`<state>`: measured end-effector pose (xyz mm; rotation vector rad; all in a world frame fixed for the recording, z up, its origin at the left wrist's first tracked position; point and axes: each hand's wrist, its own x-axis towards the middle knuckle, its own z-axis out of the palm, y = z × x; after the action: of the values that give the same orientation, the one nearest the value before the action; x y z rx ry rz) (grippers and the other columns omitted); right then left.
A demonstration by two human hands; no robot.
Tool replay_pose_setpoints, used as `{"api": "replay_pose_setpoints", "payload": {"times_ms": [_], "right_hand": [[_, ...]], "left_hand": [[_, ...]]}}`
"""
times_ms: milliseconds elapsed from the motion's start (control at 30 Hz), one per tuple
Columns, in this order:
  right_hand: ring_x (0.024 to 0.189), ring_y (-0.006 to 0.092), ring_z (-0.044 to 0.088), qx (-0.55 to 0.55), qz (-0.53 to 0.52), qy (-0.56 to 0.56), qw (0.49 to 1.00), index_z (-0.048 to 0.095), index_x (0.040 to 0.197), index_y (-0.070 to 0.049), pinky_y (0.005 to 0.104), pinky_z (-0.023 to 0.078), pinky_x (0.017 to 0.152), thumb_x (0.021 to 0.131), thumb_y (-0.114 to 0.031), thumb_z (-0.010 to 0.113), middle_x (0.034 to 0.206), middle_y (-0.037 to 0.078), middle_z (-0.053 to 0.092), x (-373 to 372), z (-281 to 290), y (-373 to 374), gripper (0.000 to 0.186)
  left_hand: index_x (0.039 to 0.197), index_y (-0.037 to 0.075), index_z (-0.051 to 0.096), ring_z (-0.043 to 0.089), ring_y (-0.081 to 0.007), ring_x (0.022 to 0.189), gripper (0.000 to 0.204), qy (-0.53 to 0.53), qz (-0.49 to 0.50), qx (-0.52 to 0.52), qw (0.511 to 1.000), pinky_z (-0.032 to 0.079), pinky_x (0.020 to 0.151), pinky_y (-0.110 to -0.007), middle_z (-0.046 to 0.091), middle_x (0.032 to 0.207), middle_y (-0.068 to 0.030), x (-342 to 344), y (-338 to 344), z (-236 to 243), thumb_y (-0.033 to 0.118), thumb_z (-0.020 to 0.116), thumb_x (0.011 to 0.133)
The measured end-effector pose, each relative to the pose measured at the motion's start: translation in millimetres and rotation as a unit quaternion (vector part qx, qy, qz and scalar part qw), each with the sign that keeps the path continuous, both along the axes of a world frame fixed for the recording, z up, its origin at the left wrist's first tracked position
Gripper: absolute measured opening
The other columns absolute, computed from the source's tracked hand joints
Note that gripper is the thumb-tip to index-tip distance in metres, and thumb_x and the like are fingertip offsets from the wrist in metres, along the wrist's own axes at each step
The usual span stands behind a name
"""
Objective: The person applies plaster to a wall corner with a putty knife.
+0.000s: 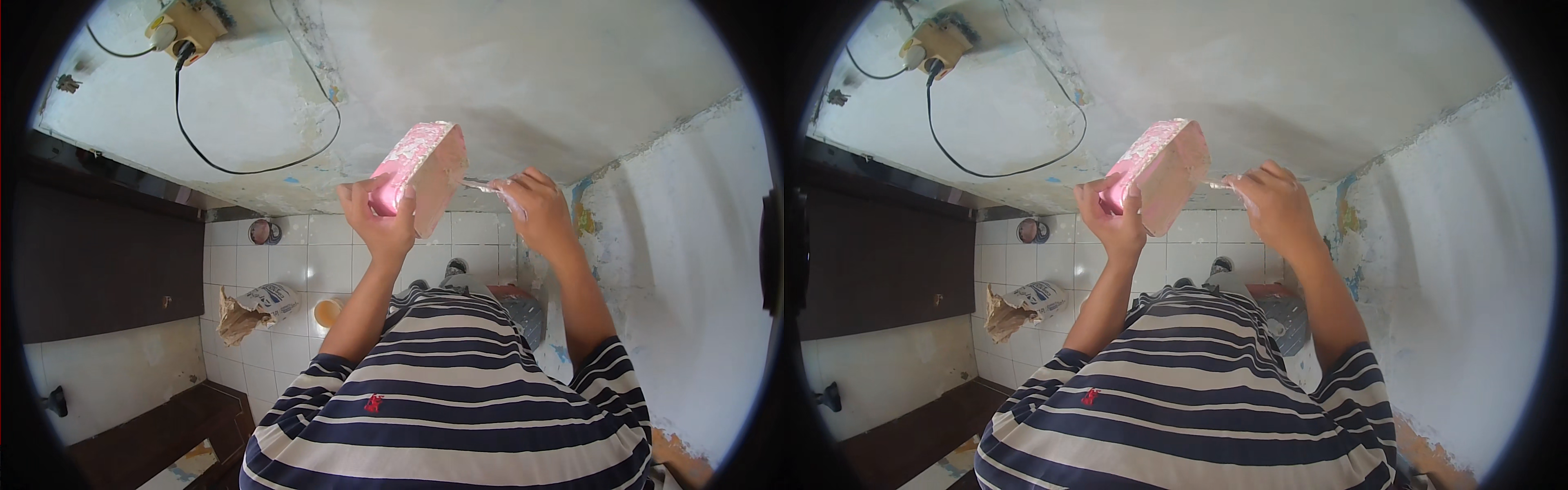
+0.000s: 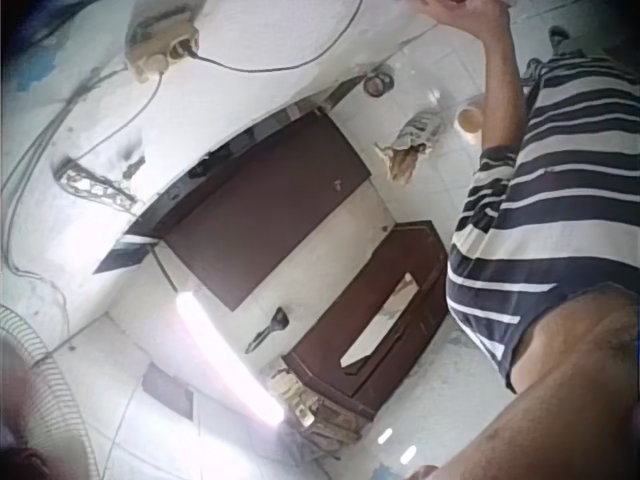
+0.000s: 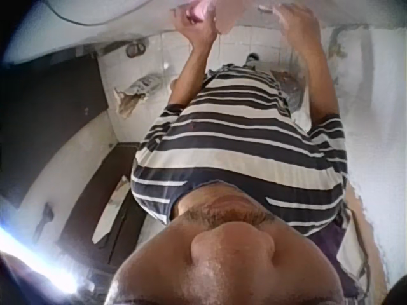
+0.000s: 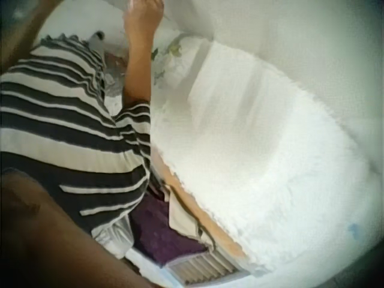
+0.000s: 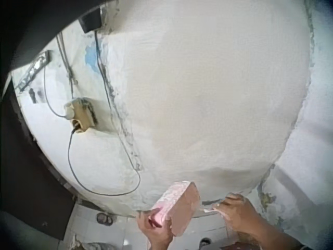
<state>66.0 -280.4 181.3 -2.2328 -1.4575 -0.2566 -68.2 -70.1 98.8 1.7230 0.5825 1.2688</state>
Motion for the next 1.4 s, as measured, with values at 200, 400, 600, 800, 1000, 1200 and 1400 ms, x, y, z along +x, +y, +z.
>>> {"api": "replay_pose_setpoints", "payload": {"times_ms": [200,400,600,800,1000,1200,1400], "right_hand": [[0.091,0.0279,0.062,-0.068,0.011,-0.025,0.997,0.073,0.109,-0.009,0.0425,0.053,0.083,0.084,-0.002,0.067,0.09,0.007,0.069,4,-1,17,0.026],[0.097,0.0293,0.064,-0.121,0.046,-0.006,0.992,0.072,0.111,-0.009,0.0452,0.052,0.088,0.083,0.001,0.065,0.091,0.009,0.069,-11,-1,30,0.031],[0.096,0.0356,0.064,-0.175,0.062,0.111,0.976,0.069,0.115,-0.007,0.0491,0.051,0.087,0.082,-0.001,0.066,0.094,0.016,0.067,-31,9,45,0.034],[0.086,0.0382,0.065,-0.151,0.098,0.223,0.958,0.067,0.118,-0.003,0.0467,0.051,0.079,0.085,-0.006,0.069,0.092,0.022,0.067,-36,15,44,0.033],[0.065,0.0348,0.061,-0.136,-0.014,0.299,0.944,0.065,0.11,0.0,0.0416,0.048,0.066,0.085,-0.005,0.069,0.08,0.025,0.066,-16,35,38,0.026],[0.08,0.0422,0.065,-0.137,-0.05,0.171,0.974,0.065,0.113,-0.003,0.0501,0.05,0.075,0.082,-0.003,0.064,0.085,0.026,0.068,-9,11,40,0.03],[0.091,0.047,0.065,-0.164,-0.042,0.15,0.974,0.064,0.112,-0.004,0.0549,0.051,0.082,0.08,-0.003,0.062,0.092,0.026,0.07,-26,0,48,0.032]], "left_hand": [[0.1,0.005,0.068,0.05,-0.0265,0.093,0.037,-0.006,-0.018,-0.004,1.0,0.044,0.08,-0.038,0.049,0.099,-0.0118,-7,3,-2,0.022,0.083,0.071],[0.1,0.005,0.068,0.05,-0.0254,0.091,0.038,-0.005,-0.014,0.017,1.0,0.043,0.078,-0.037,0.048,0.097,-0.011,-13,3,-5,0.023,0.084,0.071],[0.099,0.005,0.068,0.049,-0.0245,0.089,0.038,0.007,-0.015,0.042,0.999,0.042,0.075,-0.037,0.048,0.097,-0.0109,-19,-3,-10,0.024,0.085,0.071],[0.098,0.005,0.067,0.05,-0.0251,0.09,0.038,0.032,-0.009,0.034,0.999,0.043,0.077,-0.037,0.048,0.097,-0.011,-22,-7,-12,0.024,0.086,0.071],[0.099,0.005,0.067,0.05,-0.0258,0.092,0.038,0.021,-0.027,0.034,0.999,0.044,0.079,-0.038,0.049,0.098,-0.0113,-22,-6,-9,0.023,0.086,0.071],[0.1,0.006,0.069,0.047,-0.0248,0.09,0.041,-0.006,-0.039,0.071,0.997,0.043,0.077,-0.037,0.05,0.094,-0.0102,-20,-11,-5,0.028,0.085,0.07],[0.099,0.007,0.069,0.046,-0.0242,0.087,0.043,-0.009,-0.026,0.138,0.99,0.042,0.073,-0.036,0.049,0.093,-0.0097,-19,-17,-6,0.031,0.086,0.067]]}}
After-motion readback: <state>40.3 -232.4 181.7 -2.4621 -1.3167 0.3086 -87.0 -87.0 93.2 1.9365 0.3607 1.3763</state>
